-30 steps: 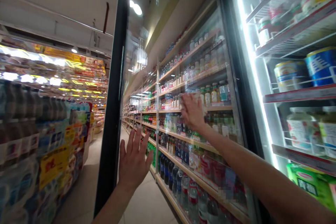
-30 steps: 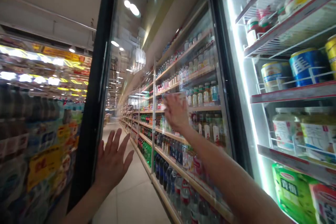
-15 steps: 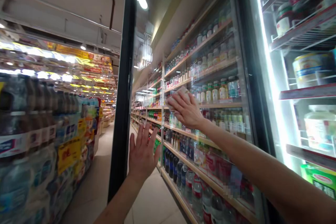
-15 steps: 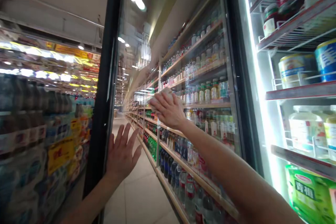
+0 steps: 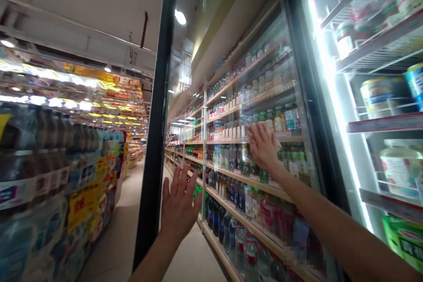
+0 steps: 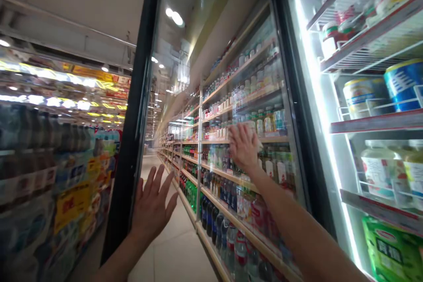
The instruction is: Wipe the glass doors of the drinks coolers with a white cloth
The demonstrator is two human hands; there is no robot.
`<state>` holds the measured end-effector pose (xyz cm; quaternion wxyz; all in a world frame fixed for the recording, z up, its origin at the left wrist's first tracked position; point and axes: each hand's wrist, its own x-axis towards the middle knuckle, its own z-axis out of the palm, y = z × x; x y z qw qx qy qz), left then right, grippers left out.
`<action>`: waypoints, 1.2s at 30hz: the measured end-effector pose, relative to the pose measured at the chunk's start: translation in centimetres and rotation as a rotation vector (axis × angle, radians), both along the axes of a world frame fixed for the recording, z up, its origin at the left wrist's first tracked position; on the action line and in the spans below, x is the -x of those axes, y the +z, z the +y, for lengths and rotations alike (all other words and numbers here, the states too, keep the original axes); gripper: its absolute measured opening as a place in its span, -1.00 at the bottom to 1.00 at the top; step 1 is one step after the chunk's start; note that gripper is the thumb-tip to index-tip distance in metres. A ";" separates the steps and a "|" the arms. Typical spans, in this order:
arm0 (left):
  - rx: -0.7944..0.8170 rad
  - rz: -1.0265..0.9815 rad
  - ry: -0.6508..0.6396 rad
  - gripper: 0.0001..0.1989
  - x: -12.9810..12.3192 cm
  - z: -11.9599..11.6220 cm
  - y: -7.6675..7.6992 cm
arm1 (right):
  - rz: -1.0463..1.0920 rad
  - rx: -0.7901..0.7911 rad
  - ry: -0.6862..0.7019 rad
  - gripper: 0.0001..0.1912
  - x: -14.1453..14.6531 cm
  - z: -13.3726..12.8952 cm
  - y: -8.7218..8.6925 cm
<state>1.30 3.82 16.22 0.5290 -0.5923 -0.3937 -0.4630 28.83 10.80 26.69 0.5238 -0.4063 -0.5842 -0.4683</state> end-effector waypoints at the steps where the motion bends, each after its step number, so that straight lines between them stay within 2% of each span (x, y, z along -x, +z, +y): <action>1: 0.004 0.000 0.003 -0.50 -0.1 -0.1 0.1 | 0.153 -0.002 -0.007 -0.45 -0.4 0.2 -0.2; 3: -0.003 0.007 0.001 -0.53 -0.5 -0.5 0.7 | 0.275 0.004 -0.013 -0.42 -0.6 0.4 -0.5; 4: -0.010 0.010 -0.008 -0.54 -0.8 -0.6 1.2 | 0.213 0.007 -0.008 -0.42 -0.2 0.3 -0.8; 7: -0.018 0.005 -0.047 -0.54 -1.9 -0.6 3.7 | -0.215 0.015 0.029 -0.43 1.0 -0.2 -2.1; 8: -0.012 -0.003 -0.052 -0.53 -2.2 -0.5 4.6 | -0.293 0.021 0.040 -0.45 0.8 -0.2 -2.5; 9: -0.002 -0.015 -0.050 -0.52 -2.5 -0.3 5.5 | -0.282 0.030 0.046 -0.46 0.1 -0.1 -2.8; 10: 0.009 -0.025 -0.045 -0.51 -2.6 -0.1 6.1 | -0.175 0.039 0.044 -0.46 -1.2 0.1 -3.0; 12: 0.029 -0.028 -0.036 -0.50 -2.7 0.4 6.9 | 0.234 0.079 0.033 -0.46 -4.8 0.9 -2.8; 14: 0.040 -0.018 -0.028 -0.49 -2.6 0.8 7.0 | 0.628 0.154 0.035 -0.43 -8.2 1.7 -2.2; 16: 0.034 -0.013 -0.022 -0.49 -2.4 1.0 6.8 | 0.786 0.206 0.042 -0.41 -9.4 1.9 -1.6; 18: 0.026 -0.019 -0.021 -0.48 -2.4 1.1 6.6 | 0.661 0.182 0.043 -0.42 -7.5 1.4 -1.4; 20: 0.024 -0.021 -0.029 -0.47 -2.4 1.1 6.5 | 0.326 0.115 0.052 -0.44 -3.9 0.6 -1.9; 22: 0.026 -0.017 -0.037 -0.46 -2.3 1.1 6.6 | -0.101 0.079 0.089 -0.44 -0.8 -0.1 -2.8; 23: 0.025 -0.012 -0.038 -0.46 -2.3 1.0 6.7 | -0.244 0.074 0.106 -0.44 -0.2 -0.2 -3.3; 24: 0.024 -0.008 -0.038 -0.46 -2.3 0.9 6.7 | -0.293 0.075 0.116 -0.43 -0.4 -0.2 -3.7; 25: 0.023 -0.006 -0.037 -0.46 -2.3 0.8 6.7 | -0.234 0.081 0.114 -0.44 -1.5 0.0 -4.1; 26: 0.024 -0.005 -0.036 -0.47 -2.3 0.7 6.7 | -0.064 0.092 0.100 -0.44 -3.1 0.3 -4.3; 28: 0.025 -0.010 -0.038 -0.48 -2.3 0.6 6.6 | 0.416 0.124 0.050 -0.46 -7.3 1.3 -4.7; 29: 0.024 -0.014 -0.040 -0.48 -2.3 0.6 6.6 | 0.587 0.143 0.035 -0.46 -9.1 1.7 -5.0; 31: 0.022 -0.013 -0.041 -0.48 -2.3 0.7 6.5 | 0.740 0.155 0.015 -0.44 -11.4 2.3 -5.7; 33: 0.009 -0.009 -0.046 -0.47 -2.2 0.9 6.5 | 0.642 0.115 0.005 -0.44 -11.4 2.4 -6.8; 36: -0.008 0.003 -0.046 -0.45 -2.0 1.1 6.4 | 0.251 0.079 0.015 -0.46 -9.7 2.2 -7.8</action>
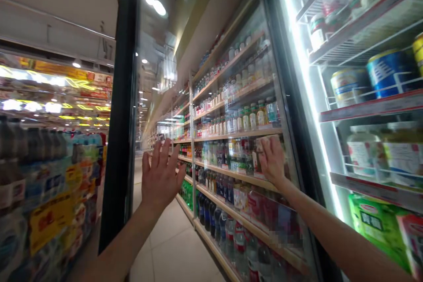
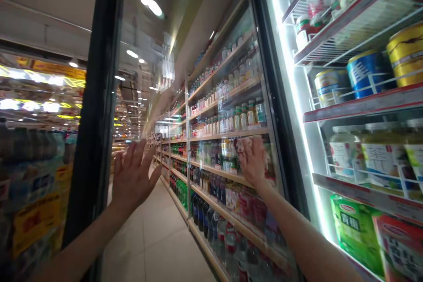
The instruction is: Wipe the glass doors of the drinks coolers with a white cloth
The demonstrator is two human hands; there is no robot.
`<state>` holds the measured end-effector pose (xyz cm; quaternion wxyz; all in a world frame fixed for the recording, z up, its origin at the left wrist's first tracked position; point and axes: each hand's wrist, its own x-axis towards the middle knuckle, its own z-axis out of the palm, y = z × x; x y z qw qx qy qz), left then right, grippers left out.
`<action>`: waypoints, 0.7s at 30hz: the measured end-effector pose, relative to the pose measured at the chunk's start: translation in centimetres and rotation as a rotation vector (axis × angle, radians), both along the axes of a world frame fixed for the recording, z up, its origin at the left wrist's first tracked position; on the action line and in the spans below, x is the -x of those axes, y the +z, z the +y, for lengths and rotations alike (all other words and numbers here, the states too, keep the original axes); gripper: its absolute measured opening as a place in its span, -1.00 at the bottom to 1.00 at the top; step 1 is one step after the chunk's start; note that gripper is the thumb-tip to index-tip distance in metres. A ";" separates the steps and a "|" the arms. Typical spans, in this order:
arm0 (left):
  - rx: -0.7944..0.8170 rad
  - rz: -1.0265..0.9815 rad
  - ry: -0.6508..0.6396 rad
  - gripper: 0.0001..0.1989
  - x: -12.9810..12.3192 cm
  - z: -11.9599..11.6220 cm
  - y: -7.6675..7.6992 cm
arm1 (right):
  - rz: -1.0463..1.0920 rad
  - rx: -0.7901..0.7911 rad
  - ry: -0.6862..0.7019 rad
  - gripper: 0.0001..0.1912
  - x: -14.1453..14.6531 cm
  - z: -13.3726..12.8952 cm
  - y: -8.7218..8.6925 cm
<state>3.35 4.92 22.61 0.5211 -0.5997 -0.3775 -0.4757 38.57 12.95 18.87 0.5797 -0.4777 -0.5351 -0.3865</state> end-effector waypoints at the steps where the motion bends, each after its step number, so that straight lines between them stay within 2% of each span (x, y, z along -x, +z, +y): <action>1: -0.004 0.005 0.004 -0.44 0.0 0.0 0.0 | -0.097 0.004 0.014 -0.46 0.1 0.0 0.1; 3: -0.013 0.019 0.020 -0.44 0.1 0.0 0.0 | -0.078 0.021 0.020 -0.47 -1.1 0.1 0.7; 5: -0.023 0.028 0.037 -0.46 0.1 -0.1 0.1 | 0.097 0.045 -0.001 -0.46 -3.5 0.5 0.9; 7: -0.028 0.031 0.046 -0.47 0.0 -0.1 0.2 | 0.162 0.081 -0.016 -0.44 -5.8 1.0 -0.6; 9: -0.022 0.027 0.041 -0.46 0.0 -0.2 0.1 | 0.112 0.090 -0.025 -0.41 -6.9 1.2 -4.7; 12: -0.014 0.018 0.008 -0.46 -0.2 -0.3 -0.6 | 0.076 0.058 -0.047 -0.36 -6.1 0.9 -13.2; 13: 0.001 0.018 -0.008 -0.46 -0.4 -0.4 -1.0 | 0.079 0.052 -0.057 -0.35 -5.5 0.8 -15.4; 14: 0.022 0.023 -0.027 -0.47 -0.6 -0.6 -1.5 | 0.101 0.050 -0.072 -0.34 -5.1 0.8 -16.7; 15: 0.046 0.034 -0.048 -0.48 -1.0 -0.7 -2.1 | 0.103 0.041 -0.075 -0.33 -4.7 0.8 -17.0; 16: 0.072 0.052 -0.069 -0.49 -1.5 -0.7 -2.6 | 0.100 0.031 -0.073 -0.34 -4.4 0.8 -16.2; 17: 0.095 0.074 -0.087 -0.50 -2.1 -0.8 -3.2 | 0.088 0.017 -0.061 -0.35 -4.3 0.9 -14.3; 20: 0.111 0.152 -0.123 -0.52 -4.2 -0.5 -4.6 | 0.089 -0.011 -0.023 -0.42 -3.5 1.0 -6.5; 21: 0.112 0.172 -0.130 -0.53 -4.8 -0.3 -5.0 | 0.110 -0.016 -0.018 -0.43 -2.8 0.9 -4.5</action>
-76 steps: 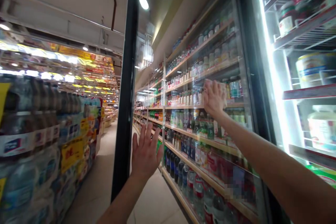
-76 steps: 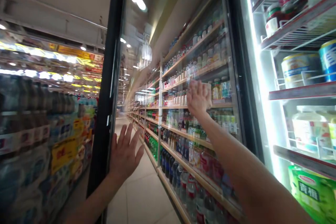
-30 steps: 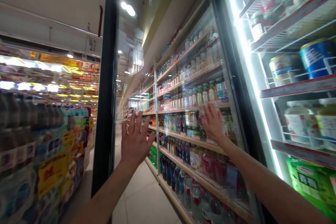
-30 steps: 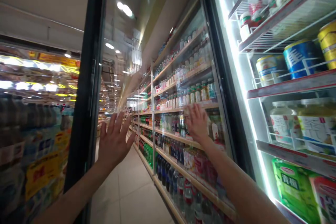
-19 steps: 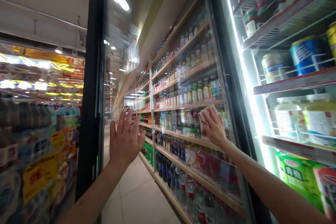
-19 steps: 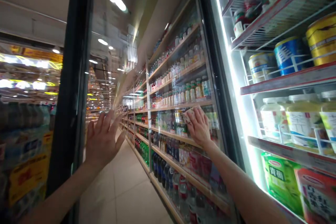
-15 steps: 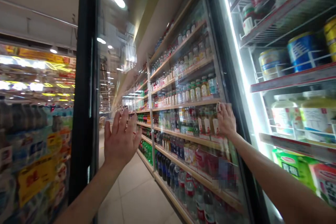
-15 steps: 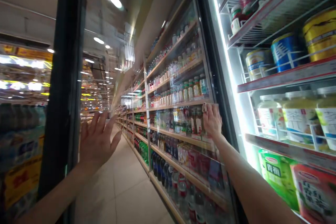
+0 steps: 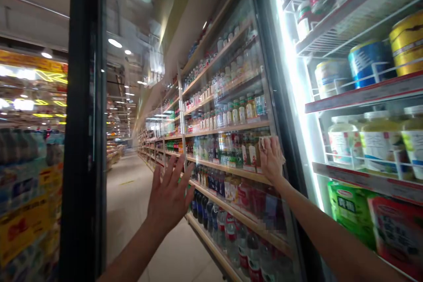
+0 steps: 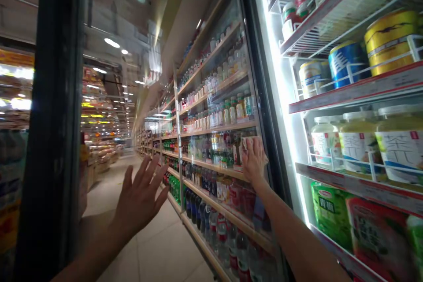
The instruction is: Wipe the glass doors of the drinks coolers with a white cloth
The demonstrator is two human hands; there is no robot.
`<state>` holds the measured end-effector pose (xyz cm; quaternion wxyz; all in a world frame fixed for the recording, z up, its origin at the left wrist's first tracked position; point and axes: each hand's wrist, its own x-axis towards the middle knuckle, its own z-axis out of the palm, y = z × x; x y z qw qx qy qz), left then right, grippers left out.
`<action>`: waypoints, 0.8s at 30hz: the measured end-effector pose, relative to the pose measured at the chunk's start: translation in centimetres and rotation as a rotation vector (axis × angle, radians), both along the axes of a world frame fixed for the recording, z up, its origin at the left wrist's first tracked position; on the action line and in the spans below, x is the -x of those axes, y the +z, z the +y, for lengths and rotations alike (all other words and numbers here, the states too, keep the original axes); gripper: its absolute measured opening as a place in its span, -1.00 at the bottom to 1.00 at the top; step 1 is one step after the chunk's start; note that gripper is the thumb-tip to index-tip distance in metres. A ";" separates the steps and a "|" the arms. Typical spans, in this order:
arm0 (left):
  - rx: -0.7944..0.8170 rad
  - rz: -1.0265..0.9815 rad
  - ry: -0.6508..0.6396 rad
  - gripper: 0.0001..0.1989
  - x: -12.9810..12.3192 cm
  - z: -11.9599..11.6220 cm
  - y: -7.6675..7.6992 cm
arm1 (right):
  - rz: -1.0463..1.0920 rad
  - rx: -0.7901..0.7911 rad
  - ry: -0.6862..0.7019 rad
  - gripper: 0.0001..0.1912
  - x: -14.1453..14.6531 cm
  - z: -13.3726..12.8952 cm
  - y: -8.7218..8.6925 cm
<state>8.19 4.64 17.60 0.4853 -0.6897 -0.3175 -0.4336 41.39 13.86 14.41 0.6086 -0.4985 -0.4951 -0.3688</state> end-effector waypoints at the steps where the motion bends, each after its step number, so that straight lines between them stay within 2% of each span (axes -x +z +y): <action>1: 0.001 0.012 -0.005 -0.54 -0.6 0.2 -0.4 | 0.007 0.003 0.006 -0.42 1.0 -0.2 1.1; 2: 0.002 0.018 -0.009 -0.54 -0.9 0.4 -0.7 | -0.008 -0.005 0.008 -0.41 2.2 -0.6 1.2; 3: 0.004 0.021 -0.010 -0.55 -1.2 0.6 -1.1 | -0.064 -0.005 0.017 -0.40 3.5 -1.0 0.4; 6: 0.011 0.040 -0.008 -0.56 -0.7 0.7 -2.1 | -0.490 0.022 0.102 -0.34 7.3 -2.5 -5.0; 7: 0.014 0.048 -0.005 -0.55 -0.3 0.6 -2.4 | -0.591 0.015 0.127 -0.33 8.0 -2.9 -6.4; 8: 0.017 0.053 0.001 -0.55 0.1 0.4 -2.6 | -0.657 0.012 0.144 -0.33 8.4 -3.1 -6.9; 9: 0.021 0.052 0.010 -0.54 0.6 0.2 -2.8 | -0.668 0.003 0.148 -0.34 8.5 -3.2 -6.6; 10: 0.024 0.046 0.021 -0.54 1.1 -0.1 -2.9 | -0.611 -0.014 0.137 -0.36 8.4 -3.1 -5.5; 13: 0.029 0.017 0.053 -0.53 2.4 -0.9 -3.3 | -0.268 -0.059 0.063 -0.41 8.7 -2.6 -0.1; 14: 0.030 0.009 0.059 -0.53 2.8 -1.1 -3.5 | -0.209 -0.057 0.052 -0.42 9.3 -2.6 1.1; 15: 0.030 0.002 0.064 -0.54 3.2 -1.3 -3.7 | -0.222 -0.046 0.058 -0.43 10.1 -2.8 1.7; 16: 0.032 0.004 0.066 -0.54 3.6 -1.5 -4.0 | -0.313 -0.022 0.080 -0.44 11.1 -3.1 1.5; 19: 0.038 0.035 0.063 -0.55 5.2 -1.9 -5.0 | -0.788 0.041 0.183 -0.44 13.9 -4.3 -1.1; 20: 0.038 0.045 0.065 -0.55 5.7 -2.0 -5.3 | -0.888 0.046 0.201 -0.43 14.3 -4.5 -1.5; 21: 0.039 0.052 0.069 -0.55 6.3 -2.2 -5.5 | -0.909 0.042 0.203 -0.43 14.6 -4.5 -1.2; 22: 0.039 0.053 0.076 -0.55 6.7 -2.3 -5.6 | -0.842 0.029 0.189 -0.44 14.6 -4.4 -0.1; 24: 0.029 0.054 0.097 -0.55 7.5 -2.6 -5.6 | -0.524 -0.010 0.130 -0.45 14.8 -4.0 4.0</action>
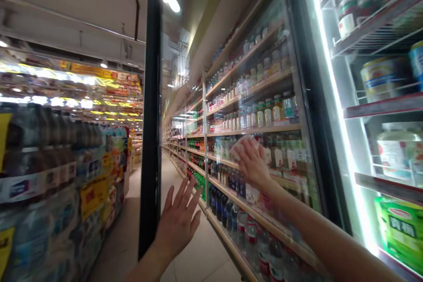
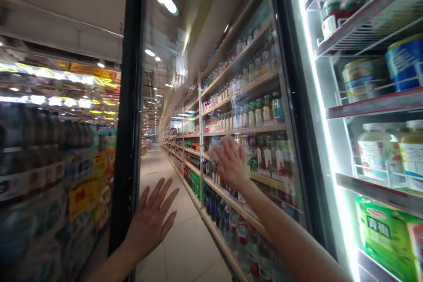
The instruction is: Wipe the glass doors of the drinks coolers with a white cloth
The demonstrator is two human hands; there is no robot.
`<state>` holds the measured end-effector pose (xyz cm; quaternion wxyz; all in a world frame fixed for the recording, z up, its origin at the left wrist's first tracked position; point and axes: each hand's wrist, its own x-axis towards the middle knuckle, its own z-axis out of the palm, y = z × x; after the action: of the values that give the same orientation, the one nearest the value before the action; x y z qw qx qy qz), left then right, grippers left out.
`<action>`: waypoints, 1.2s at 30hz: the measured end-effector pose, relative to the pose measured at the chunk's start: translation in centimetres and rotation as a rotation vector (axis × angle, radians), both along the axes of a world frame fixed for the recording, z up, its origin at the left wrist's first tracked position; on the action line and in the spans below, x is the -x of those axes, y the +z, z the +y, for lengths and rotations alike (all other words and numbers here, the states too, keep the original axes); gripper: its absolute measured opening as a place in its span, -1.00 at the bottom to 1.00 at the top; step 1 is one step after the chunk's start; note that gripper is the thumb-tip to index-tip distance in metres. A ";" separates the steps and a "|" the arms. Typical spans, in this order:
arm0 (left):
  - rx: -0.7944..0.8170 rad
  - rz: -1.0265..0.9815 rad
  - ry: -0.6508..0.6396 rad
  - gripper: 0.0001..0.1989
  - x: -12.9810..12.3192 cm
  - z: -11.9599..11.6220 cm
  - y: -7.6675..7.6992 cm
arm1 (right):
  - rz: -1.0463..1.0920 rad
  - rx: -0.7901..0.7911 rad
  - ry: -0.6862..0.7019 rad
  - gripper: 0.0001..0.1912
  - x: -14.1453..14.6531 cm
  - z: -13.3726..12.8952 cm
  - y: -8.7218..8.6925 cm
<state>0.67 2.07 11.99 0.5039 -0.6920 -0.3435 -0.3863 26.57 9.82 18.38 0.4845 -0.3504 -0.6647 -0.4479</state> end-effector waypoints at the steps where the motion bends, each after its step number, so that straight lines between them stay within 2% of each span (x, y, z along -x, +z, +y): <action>1: -0.005 0.004 0.009 -0.55 0.3 -0.2 0.1 | 0.157 -0.016 -0.017 -0.46 0.3 0.1 2.3; 3: -0.016 0.006 0.017 -0.56 0.6 -0.6 0.3 | 0.235 -0.030 -0.023 -0.47 1.8 -0.1 5.5; 4: -0.021 0.001 0.014 -0.56 0.7 -0.9 0.4 | 0.175 -0.032 -0.014 -0.47 2.8 -0.5 6.0; 5: -0.028 -0.005 0.008 -0.56 0.8 -1.2 0.5 | 0.059 -0.034 0.001 -0.47 3.8 -0.9 5.6; 9: -0.086 -0.001 -0.017 -0.59 2.0 -3.2 1.4 | -0.588 -0.045 0.108 -0.44 6.8 -2.2 1.0; 10: -0.094 0.004 -0.023 -0.60 2.4 -3.7 1.8 | -0.687 -0.053 0.130 -0.44 7.2 -2.3 0.8; 11: -0.099 0.000 -0.030 -0.61 2.9 -4.1 2.1 | -0.709 -0.059 0.138 -0.44 7.4 -2.3 1.4; 12: -0.103 -0.013 -0.036 -0.61 3.3 -4.5 2.5 | -0.644 -0.063 0.133 -0.46 7.7 -2.3 2.7; 15: -0.117 -0.080 -0.033 -0.61 4.1 -5.0 3.4 | -0.220 -0.059 0.081 -0.49 9.0 -2.4 8.4; 16: -0.124 -0.101 -0.024 -0.61 4.3 -5.1 3.5 | -0.158 -0.055 0.077 -0.49 9.6 -2.6 9.6; 17: -0.131 -0.115 -0.011 -0.59 4.5 -5.1 3.5 | -0.160 -0.048 0.082 -0.48 10.3 -2.9 10.0; 18: -0.133 -0.120 0.006 -0.58 4.8 -5.1 3.5 | -0.229 -0.041 0.097 -0.47 10.9 -3.2 9.4; 19: -0.133 -0.117 0.025 -0.56 5.1 -5.2 3.3 | -0.347 -0.032 0.121 -0.46 11.4 -3.4 8.0; 22: -0.134 -0.094 0.069 -0.54 6.2 -5.4 2.7 | -0.795 -0.022 0.230 -0.48 12.1 -3.9 1.3; 23: -0.132 -0.086 0.075 -0.54 6.5 -5.5 2.5 | -0.921 -0.033 0.264 -0.51 12.1 -3.9 -0.3; 24: -0.129 -0.081 0.079 -0.54 6.8 -5.7 2.4 | -0.983 -0.041 0.280 -0.52 12.1 -3.8 -1.0; 25: -0.126 -0.079 0.081 -0.53 7.1 -5.8 2.4 | -0.967 -0.046 0.275 -0.52 12.1 -3.7 -0.6; 26: -0.123 -0.080 0.083 -0.53 7.2 -5.9 2.5 | -0.874 -0.043 0.246 -0.51 12.3 -3.6 0.7; 29: -0.109 -0.116 0.074 -0.51 7.0 -6.0 3.0 | -0.394 -0.006 0.120 -0.48 13.4 -3.8 8.1; 30: -0.105 -0.131 0.070 -0.50 6.8 -6.0 3.2 | -0.349 -0.009 0.116 -0.48 13.9 -4.1 10.3; 31: -0.103 -0.144 0.067 -0.49 6.7 -6.0 3.3 | -0.333 -0.012 0.113 -0.48 14.4 -4.3 11.7; 32: -0.101 -0.155 0.065 -0.48 6.6 -6.0 3.4 | -0.361 -0.016 0.121 -0.48 14.7 -4.6 12.1; 33: -0.100 -0.161 0.067 -0.47 6.5 -6.0 3.4 | -0.419 -0.021 0.138 -0.47 14.9 -4.8 11.3; 34: -0.103 -0.162 0.068 -0.46 6.6 -6.1 3.4 | -0.499 -0.021 0.163 -0.46 15.0 -5.0 9.4; 36: -0.110 -0.158 0.067 -0.45 6.9 -6.2 3.1 | -0.701 -0.016 0.244 -0.46 14.4 -5.1 3.8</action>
<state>-6.20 -4.16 15.09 0.5249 -0.6188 -0.3835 -0.4411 12.18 4.68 22.21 0.2802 -0.0902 -0.8237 -0.4846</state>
